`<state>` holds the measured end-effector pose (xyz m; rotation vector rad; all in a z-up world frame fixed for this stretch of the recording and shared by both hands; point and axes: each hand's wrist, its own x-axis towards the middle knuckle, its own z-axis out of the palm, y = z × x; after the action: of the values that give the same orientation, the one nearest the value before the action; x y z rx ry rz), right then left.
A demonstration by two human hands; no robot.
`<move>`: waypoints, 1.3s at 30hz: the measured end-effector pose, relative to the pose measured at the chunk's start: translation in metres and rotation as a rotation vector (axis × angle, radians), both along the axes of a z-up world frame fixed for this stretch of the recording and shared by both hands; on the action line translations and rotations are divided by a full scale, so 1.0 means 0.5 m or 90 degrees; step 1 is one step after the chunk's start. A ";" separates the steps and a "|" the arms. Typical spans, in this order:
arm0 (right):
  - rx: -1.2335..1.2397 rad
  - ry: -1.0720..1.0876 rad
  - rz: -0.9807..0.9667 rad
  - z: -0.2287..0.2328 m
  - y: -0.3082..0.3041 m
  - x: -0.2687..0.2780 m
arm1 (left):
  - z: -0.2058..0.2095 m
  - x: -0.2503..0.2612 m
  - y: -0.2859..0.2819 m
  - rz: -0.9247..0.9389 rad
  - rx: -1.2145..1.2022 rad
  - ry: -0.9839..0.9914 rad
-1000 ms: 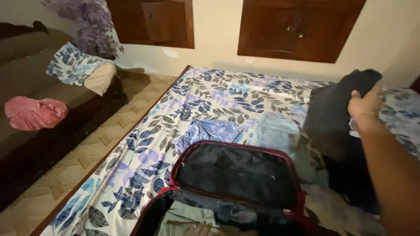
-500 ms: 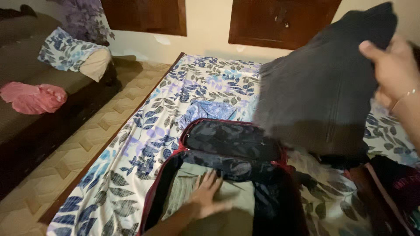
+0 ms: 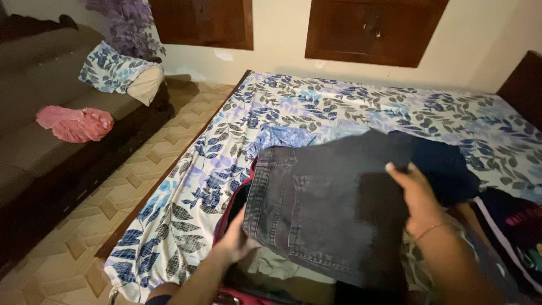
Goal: The person places several items of clothing into a suitcase, including folded pants and shirts, by hand.
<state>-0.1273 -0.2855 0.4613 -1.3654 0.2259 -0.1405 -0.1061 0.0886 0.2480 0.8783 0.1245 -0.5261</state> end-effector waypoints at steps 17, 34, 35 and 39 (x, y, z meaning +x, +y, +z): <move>-0.033 0.286 0.040 -0.359 0.017 0.035 | -0.001 0.024 0.047 0.029 0.582 -0.138; -0.944 0.226 0.166 -0.429 0.252 0.014 | 0.032 -0.003 -0.114 -0.100 1.550 -0.757; -0.965 0.257 0.197 -0.413 0.264 0.011 | 0.044 -0.017 -0.103 -0.162 1.461 -0.634; -0.986 0.360 0.293 -0.399 0.243 0.002 | 0.057 -0.025 -0.066 -0.239 1.380 -0.528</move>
<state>-0.1261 -0.1639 0.2617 -2.9468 0.2663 0.6033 -0.1188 0.0555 0.2766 3.2010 -0.3497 -0.1216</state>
